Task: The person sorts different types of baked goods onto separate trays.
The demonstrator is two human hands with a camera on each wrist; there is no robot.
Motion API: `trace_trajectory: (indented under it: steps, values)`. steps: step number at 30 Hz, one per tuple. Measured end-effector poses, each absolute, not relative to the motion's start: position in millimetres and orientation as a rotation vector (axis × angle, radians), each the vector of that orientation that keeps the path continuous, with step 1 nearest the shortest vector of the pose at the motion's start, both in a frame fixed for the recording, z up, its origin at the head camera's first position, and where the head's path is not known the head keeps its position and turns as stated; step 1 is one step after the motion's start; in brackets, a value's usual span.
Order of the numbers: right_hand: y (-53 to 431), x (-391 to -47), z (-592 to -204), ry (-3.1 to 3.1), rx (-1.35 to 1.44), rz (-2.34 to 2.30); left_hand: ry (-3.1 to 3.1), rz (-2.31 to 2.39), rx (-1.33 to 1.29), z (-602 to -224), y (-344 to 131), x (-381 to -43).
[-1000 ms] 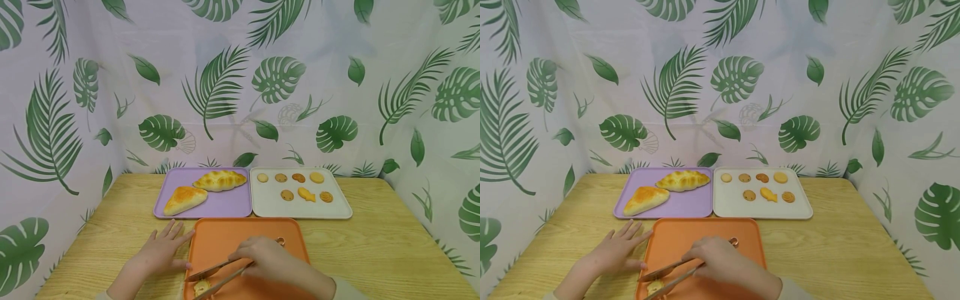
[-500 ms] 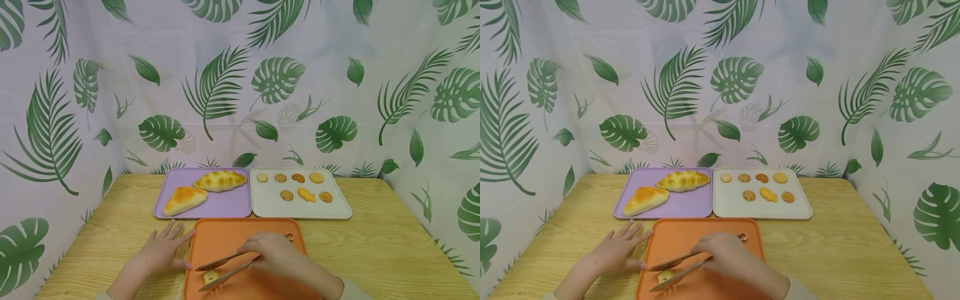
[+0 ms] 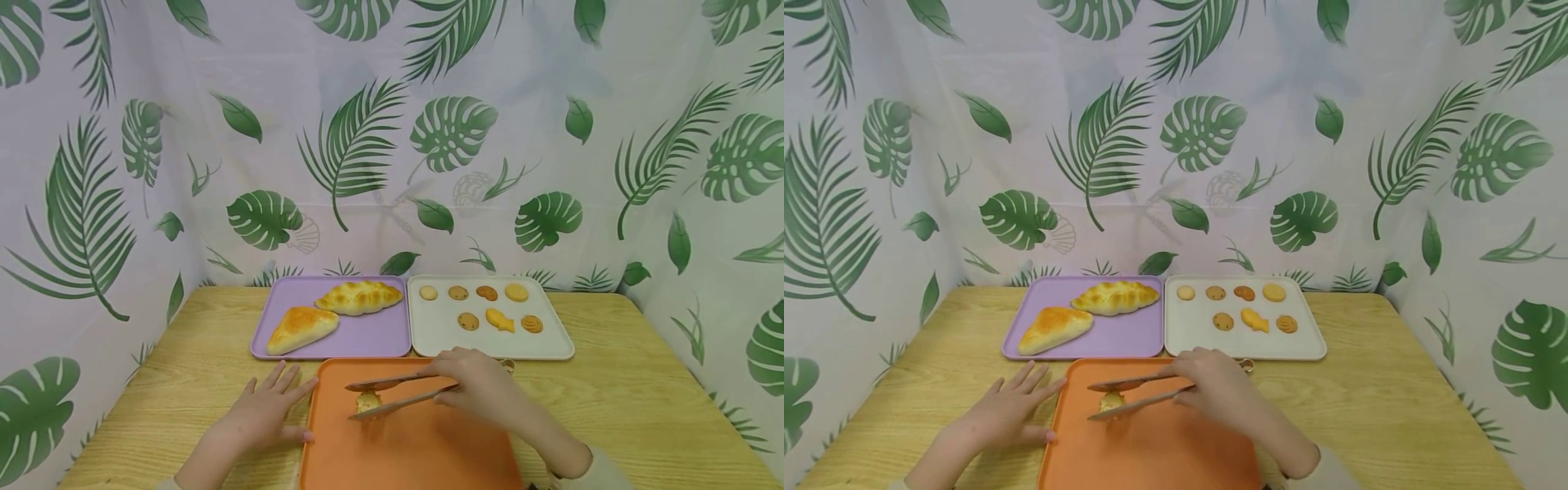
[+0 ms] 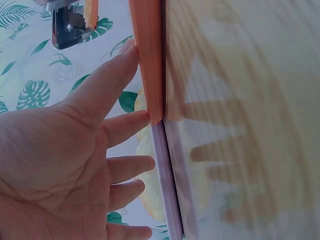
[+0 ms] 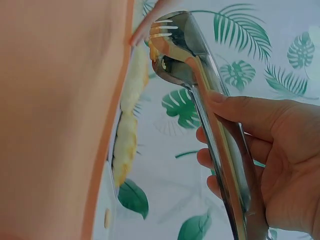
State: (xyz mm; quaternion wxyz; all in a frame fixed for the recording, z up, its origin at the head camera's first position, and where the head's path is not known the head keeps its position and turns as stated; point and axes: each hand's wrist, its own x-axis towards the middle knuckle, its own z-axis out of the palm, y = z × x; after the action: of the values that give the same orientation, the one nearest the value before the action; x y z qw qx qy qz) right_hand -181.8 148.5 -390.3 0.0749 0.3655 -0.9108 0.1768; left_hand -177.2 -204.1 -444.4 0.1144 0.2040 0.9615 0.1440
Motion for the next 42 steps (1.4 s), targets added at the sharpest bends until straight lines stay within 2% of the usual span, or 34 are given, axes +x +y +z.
trace_trajectory:
  steps: [20,42]
  values:
    - [198.7,-232.8,-382.2,-2.770,0.641,0.703,2.838,0.422,0.614,-446.4,-206.0,-176.8]
    - [219.7,-285.3,-422.4,-2.945,0.326,0.647,2.832,0.411,0.621,-446.0,-205.9,-176.9]
